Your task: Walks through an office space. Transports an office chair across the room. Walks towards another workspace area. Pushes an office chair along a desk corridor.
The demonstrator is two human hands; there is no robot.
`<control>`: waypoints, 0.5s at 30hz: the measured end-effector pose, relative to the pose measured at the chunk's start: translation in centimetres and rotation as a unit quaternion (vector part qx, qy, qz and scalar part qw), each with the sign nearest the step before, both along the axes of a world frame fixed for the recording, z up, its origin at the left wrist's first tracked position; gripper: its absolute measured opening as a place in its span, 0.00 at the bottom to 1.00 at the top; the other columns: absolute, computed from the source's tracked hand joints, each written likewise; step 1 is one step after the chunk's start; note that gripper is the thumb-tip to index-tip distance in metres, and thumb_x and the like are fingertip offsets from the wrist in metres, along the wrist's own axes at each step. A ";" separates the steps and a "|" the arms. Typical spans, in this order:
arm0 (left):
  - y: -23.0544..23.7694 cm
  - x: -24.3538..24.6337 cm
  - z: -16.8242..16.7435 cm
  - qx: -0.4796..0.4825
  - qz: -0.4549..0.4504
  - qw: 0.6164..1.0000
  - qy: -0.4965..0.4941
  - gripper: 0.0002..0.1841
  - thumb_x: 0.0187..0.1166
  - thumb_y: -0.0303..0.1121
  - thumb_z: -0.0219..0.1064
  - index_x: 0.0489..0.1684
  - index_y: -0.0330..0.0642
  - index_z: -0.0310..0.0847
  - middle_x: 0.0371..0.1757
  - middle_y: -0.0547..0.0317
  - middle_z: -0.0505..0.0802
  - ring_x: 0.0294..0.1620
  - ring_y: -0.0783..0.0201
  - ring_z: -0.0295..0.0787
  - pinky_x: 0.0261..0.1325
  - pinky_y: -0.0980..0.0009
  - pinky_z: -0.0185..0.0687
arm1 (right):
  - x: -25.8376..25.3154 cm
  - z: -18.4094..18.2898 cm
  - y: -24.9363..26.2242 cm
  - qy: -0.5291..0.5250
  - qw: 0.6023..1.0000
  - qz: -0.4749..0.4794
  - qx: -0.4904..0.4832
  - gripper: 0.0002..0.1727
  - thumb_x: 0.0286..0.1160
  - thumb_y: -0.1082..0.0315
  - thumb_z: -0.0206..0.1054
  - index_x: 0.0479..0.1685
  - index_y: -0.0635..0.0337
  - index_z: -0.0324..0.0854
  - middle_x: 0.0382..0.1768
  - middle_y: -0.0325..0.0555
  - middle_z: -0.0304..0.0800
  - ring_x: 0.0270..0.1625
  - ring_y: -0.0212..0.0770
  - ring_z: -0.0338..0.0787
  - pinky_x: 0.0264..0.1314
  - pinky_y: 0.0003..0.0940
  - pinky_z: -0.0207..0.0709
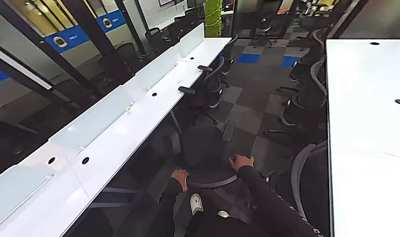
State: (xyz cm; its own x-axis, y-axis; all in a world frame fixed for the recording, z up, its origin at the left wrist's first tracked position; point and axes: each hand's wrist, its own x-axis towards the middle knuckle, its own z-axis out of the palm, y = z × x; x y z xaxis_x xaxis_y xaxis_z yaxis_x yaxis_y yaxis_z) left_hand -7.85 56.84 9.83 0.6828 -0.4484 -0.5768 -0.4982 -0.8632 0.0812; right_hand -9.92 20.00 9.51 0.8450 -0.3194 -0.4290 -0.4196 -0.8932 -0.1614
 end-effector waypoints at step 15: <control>-8.4 12.8 0.4 -0.001 -0.197 0.980 0.001 0.40 0.56 0.47 0.79 0.79 0.59 0.79 0.76 0.62 0.88 0.80 0.55 0.80 0.85 0.45 0.68 | -4.2 -1.1 -4.5 -0.207 0.961 -0.185 0.015 0.27 0.86 0.43 0.53 0.59 0.51 0.91 0.53 0.48 0.98 0.62 0.51 0.94 0.80 0.58 0.71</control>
